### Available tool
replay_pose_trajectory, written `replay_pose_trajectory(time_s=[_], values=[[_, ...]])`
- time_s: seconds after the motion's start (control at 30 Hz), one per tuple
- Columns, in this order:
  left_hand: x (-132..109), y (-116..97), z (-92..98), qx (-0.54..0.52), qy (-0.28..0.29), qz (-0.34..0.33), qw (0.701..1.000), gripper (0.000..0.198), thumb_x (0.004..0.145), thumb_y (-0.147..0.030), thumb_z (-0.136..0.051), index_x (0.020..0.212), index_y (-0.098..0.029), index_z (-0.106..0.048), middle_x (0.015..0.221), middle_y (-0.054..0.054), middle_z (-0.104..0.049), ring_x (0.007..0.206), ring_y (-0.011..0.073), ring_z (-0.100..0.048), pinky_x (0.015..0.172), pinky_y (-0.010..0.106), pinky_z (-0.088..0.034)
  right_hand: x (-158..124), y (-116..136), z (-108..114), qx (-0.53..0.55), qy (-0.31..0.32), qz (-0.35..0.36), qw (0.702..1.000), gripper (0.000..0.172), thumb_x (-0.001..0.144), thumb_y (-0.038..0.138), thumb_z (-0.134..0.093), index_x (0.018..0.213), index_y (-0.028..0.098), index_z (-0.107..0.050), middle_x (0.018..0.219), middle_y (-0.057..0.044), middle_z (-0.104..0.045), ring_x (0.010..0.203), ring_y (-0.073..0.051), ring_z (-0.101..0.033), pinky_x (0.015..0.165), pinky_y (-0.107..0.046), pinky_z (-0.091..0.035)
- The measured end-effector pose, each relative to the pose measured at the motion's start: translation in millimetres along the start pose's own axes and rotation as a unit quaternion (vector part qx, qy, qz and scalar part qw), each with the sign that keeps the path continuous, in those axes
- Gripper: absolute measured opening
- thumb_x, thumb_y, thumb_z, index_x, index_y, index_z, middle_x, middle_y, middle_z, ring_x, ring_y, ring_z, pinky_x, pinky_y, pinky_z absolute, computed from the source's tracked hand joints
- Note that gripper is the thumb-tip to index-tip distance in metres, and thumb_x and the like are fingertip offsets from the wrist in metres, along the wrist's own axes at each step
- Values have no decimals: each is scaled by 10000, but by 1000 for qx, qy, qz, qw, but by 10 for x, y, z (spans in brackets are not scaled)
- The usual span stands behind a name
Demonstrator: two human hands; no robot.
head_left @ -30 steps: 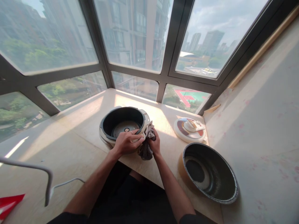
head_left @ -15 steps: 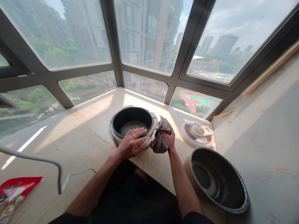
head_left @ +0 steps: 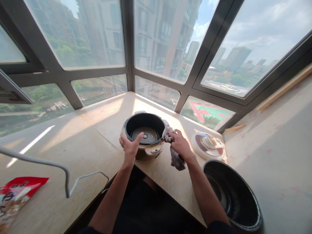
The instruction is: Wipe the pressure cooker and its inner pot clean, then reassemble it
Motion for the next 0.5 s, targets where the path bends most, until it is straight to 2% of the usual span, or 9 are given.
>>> replay_pose_trajectory(time_s=[0.1, 0.27, 0.4, 0.5], values=[[49, -72, -102, -10, -48, 80, 996, 1073, 675, -536, -825, 1529, -235, -249, 1560, 221, -336, 1512, 417, -267, 1196, 607, -295, 154, -1, 47, -55, 27, -3, 998, 659, 746, 92, -541, 1341, 343, -670, 1492, -93, -492, 1002, -296, -700, 851, -380, -529], [166, -191, -118, -20, -5, 100, 995, 941, 731, -326, -724, 1538, -225, -251, 1581, 209, -290, 1501, 380, -304, 1213, 554, -287, 415, -117, 1, -67, 13, 5, 998, 706, 709, 92, -576, 1361, 352, -656, 1447, -83, -543, 939, -257, -710, 820, -340, -521], [239, -217, -88, -28, 25, 121, 992, 914, 740, -304, -678, 1545, -216, -255, 1579, 215, -265, 1486, 382, -328, 1208, 575, -284, 659, -433, -23, 26, -23, -6, 999, 722, 655, 84, -580, 1332, 308, -686, 1299, -70, -681, 1088, -307, -677, 954, -395, -511], [321, -167, -100, -36, 43, 105, 993, 905, 730, -291, -677, 1540, -231, -279, 1549, 189, -303, 1469, 369, -355, 1211, 537, -305, 763, -718, -33, 158, -53, -69, 984, 618, 604, 107, -604, 1184, 238, -772, 1155, -65, -766, 1155, -353, -657, 1051, -482, -463]])
Point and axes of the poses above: each hand's wrist, its own x-axis towards the middle knuckle, its own z-axis out of the back of the hand, y = z × x, the point moved 1 cm from there along x, towards the middle knuckle
